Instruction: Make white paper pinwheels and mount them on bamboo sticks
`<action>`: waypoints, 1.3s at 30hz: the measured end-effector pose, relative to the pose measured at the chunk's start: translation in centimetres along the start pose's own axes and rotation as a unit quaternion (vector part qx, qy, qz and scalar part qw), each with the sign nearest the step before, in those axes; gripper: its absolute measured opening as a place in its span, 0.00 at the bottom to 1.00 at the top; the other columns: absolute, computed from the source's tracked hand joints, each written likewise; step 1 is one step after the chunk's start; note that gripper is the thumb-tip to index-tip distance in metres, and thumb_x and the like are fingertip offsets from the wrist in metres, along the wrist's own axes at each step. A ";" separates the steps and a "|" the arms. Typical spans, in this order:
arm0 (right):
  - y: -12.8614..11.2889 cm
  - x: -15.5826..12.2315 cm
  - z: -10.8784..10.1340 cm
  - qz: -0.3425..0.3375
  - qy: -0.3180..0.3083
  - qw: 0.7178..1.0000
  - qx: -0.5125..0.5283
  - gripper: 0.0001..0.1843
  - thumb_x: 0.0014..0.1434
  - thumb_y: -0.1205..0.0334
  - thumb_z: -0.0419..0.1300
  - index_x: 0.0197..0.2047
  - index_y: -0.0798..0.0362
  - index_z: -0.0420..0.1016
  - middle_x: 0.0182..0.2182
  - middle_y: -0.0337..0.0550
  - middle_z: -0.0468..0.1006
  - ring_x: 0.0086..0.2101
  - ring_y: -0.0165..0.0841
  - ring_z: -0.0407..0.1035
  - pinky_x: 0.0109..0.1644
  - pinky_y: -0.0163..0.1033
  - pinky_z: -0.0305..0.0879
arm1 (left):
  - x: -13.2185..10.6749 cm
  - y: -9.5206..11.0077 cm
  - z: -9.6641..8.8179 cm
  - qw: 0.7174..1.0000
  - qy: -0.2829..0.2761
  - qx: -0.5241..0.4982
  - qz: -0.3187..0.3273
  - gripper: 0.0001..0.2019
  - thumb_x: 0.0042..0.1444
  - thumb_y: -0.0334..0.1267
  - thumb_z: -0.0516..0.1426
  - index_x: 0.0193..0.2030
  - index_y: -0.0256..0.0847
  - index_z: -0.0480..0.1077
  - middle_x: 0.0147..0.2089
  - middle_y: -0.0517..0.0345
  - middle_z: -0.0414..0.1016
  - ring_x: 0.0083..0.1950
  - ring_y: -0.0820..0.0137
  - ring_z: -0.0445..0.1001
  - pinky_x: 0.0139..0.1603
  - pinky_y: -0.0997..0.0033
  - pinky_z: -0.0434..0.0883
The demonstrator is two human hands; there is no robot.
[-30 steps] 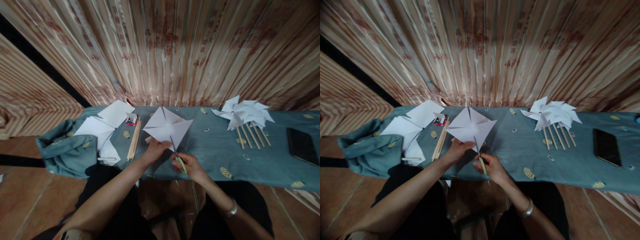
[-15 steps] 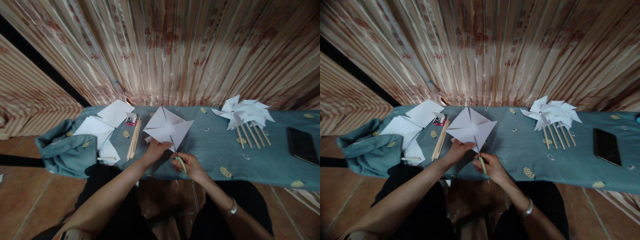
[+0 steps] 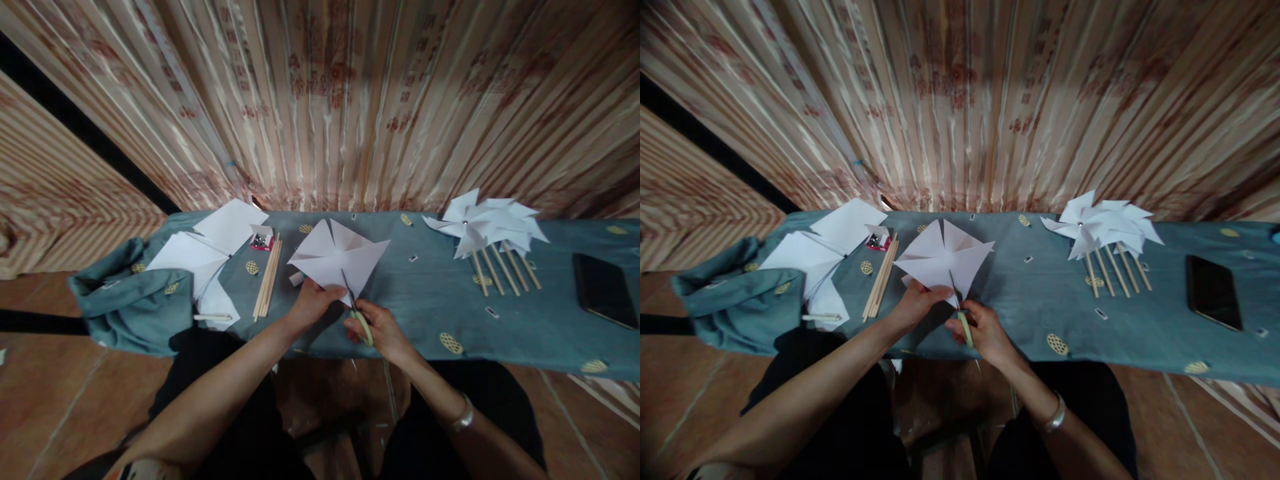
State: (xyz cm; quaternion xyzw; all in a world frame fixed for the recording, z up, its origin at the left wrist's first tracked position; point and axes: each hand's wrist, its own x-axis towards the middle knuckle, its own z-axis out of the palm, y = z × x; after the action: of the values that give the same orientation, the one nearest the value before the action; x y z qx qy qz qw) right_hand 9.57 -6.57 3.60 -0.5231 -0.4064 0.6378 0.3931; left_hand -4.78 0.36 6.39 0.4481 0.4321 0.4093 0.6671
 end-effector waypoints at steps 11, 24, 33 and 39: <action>-0.3 0.0 -0.1 0.012 0.012 1.000 -0.006 0.29 0.40 0.45 0.71 0.39 0.51 0.66 0.17 0.32 0.73 0.18 0.29 0.68 0.21 0.33 0.61 | 0.0 -0.3 0.0 1.000 0.018 -0.009 -0.005 0.10 0.34 0.33 0.66 0.27 0.37 0.73 0.28 0.58 0.76 0.31 0.68 0.71 0.37 0.68 0.68; -1.0 -0.1 0.3 0.039 0.011 0.999 0.000 0.25 0.37 0.43 0.71 0.30 0.53 0.72 0.15 0.33 0.72 0.17 0.26 0.65 0.20 0.31 0.58 | -0.1 -0.7 0.0 1.000 -0.007 -0.016 0.002 0.11 0.36 0.35 0.66 0.28 0.37 0.72 0.28 0.57 0.75 0.30 0.70 0.70 0.35 0.69 0.67; -0.8 -0.1 0.2 0.025 0.014 1.000 -0.004 0.24 0.38 0.43 0.70 0.29 0.54 0.72 0.16 0.34 0.73 0.17 0.26 0.65 0.17 0.30 0.55 | -0.4 -0.6 0.0 0.999 -0.038 0.004 -0.009 0.10 0.37 0.36 0.65 0.26 0.36 0.70 0.23 0.59 0.72 0.26 0.71 0.68 0.32 0.70 0.66; -0.7 0.0 0.3 0.031 0.021 0.999 0.004 0.24 0.38 0.43 0.70 0.28 0.54 0.72 0.15 0.34 0.72 0.17 0.26 0.64 0.17 0.30 0.55 | -0.4 -0.7 0.1 0.999 -0.040 -0.001 -0.005 0.09 0.37 0.37 0.65 0.24 0.37 0.70 0.21 0.61 0.71 0.25 0.72 0.67 0.30 0.70 0.66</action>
State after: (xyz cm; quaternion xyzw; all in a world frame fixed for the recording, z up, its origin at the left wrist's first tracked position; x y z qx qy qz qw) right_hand 9.35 -6.37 4.31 -0.5471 -0.3795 0.6398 0.3837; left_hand -4.67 -0.20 5.87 0.4612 0.4068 0.3885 0.6862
